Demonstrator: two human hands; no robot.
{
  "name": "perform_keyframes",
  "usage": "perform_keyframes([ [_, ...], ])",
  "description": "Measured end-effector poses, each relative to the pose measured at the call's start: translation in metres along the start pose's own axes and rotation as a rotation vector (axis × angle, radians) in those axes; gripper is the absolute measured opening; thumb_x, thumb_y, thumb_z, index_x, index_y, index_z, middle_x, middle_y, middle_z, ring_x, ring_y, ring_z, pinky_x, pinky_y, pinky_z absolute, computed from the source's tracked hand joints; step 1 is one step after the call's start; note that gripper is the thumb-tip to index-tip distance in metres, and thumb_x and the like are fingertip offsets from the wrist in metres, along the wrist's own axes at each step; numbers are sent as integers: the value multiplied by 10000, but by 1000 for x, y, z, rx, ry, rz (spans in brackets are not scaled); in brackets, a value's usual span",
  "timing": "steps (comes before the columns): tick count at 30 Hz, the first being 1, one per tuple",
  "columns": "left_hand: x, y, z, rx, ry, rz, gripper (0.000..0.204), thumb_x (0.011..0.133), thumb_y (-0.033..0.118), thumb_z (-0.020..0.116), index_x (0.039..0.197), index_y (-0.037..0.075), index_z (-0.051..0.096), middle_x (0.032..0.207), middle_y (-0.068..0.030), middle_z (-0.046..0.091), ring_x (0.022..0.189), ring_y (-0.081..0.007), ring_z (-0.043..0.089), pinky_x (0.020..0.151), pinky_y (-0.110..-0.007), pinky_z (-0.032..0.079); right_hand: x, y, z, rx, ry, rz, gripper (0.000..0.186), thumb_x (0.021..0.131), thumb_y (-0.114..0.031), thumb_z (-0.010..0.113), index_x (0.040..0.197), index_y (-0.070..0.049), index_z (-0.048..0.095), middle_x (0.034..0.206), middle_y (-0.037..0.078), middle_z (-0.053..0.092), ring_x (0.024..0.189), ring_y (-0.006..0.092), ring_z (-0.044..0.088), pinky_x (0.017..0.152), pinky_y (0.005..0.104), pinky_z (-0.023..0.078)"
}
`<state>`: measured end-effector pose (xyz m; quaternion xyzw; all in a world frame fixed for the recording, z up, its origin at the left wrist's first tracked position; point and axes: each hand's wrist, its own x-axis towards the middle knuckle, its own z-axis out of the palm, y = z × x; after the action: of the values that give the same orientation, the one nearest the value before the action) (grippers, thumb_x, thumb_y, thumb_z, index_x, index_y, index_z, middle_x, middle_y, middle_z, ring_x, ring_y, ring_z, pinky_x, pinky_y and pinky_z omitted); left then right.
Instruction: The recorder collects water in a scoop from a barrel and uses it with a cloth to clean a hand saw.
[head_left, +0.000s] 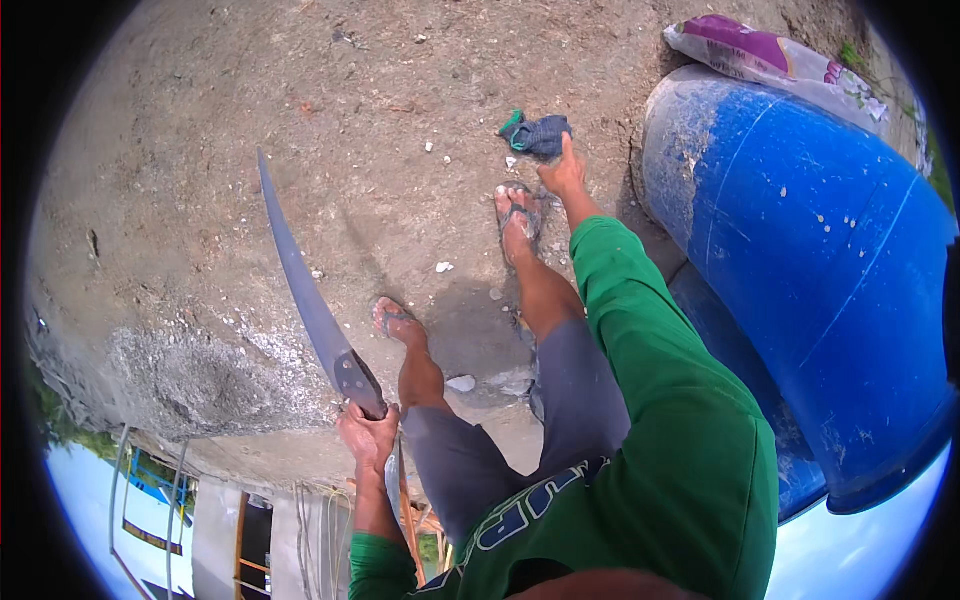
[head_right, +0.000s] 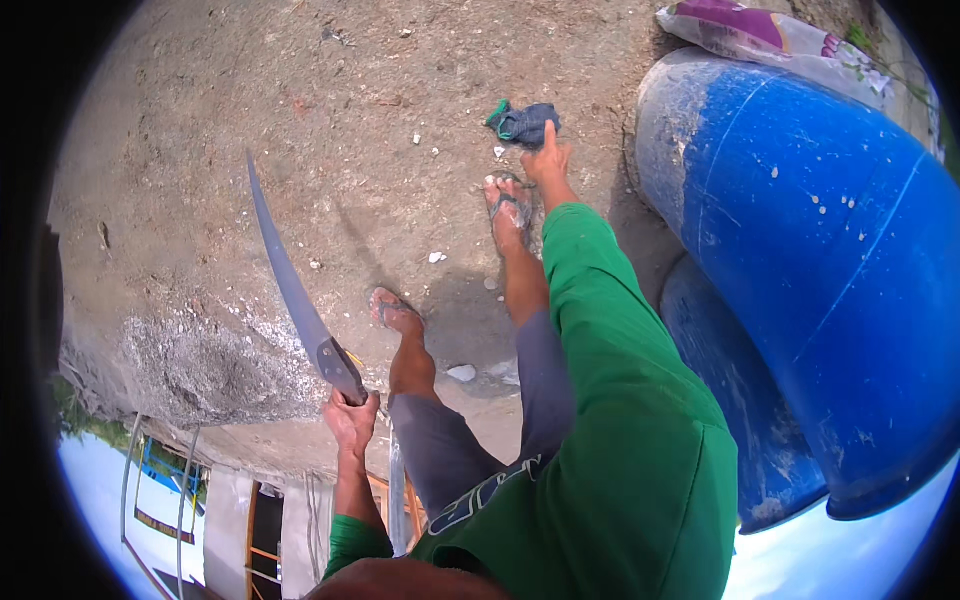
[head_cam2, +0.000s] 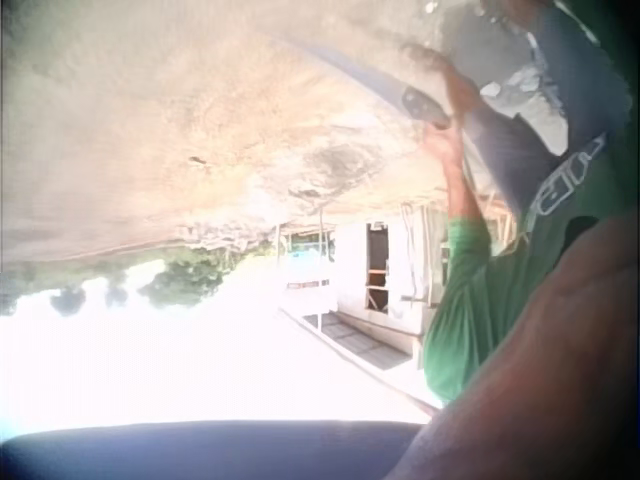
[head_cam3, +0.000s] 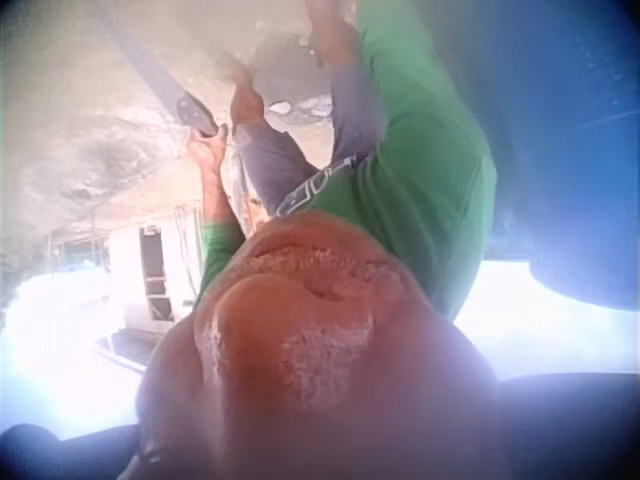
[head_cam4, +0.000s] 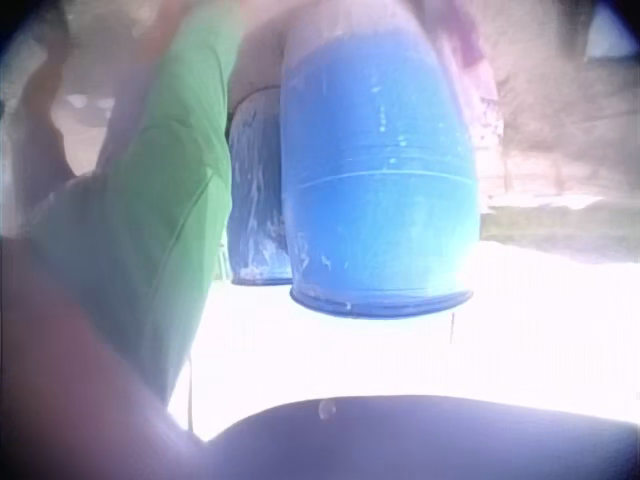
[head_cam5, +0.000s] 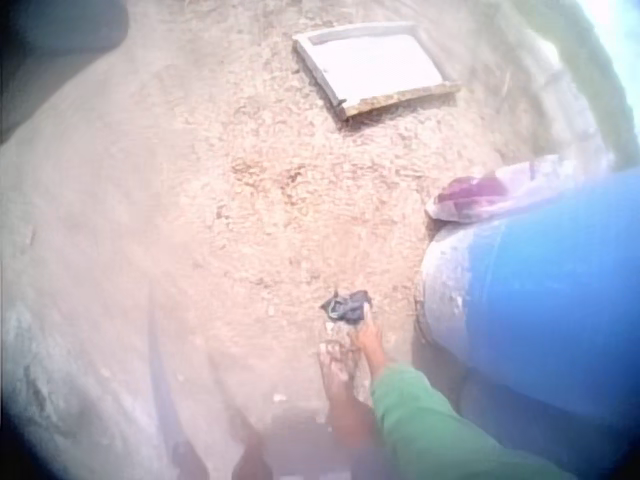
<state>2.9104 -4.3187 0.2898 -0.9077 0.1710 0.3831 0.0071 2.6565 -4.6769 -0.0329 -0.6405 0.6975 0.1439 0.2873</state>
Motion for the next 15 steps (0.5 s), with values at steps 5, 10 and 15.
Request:
perform_keyframes([
  [5,43,55,36,156,29,291,313,573,208,746,705,33,523,626,-138,545,628,-327,530,642,-429,422,64,3,43,-43,18,-39,794,701,-277,726,1394,-148,360,1196,266,545,1199,426,448,1009,443,379],
  [10,67,128,17,173,38,371,294,629,308,745,769,91,606,665,-85,610,668,-270,599,727,-369,414,24,2,-28,633,-145,-108,218,758,-78,642,973,-45,644,928,145,665,841,250,641,763,344,507],
  [15,43,191,-41,314,21,378,271,651,307,686,784,86,601,679,-110,636,670,-283,616,746,-370,386,-127,-72,-187,1267,-667,-209,194,811,0,574,1000,-14,619,945,51,657,855,110,616,783,272,499],
])
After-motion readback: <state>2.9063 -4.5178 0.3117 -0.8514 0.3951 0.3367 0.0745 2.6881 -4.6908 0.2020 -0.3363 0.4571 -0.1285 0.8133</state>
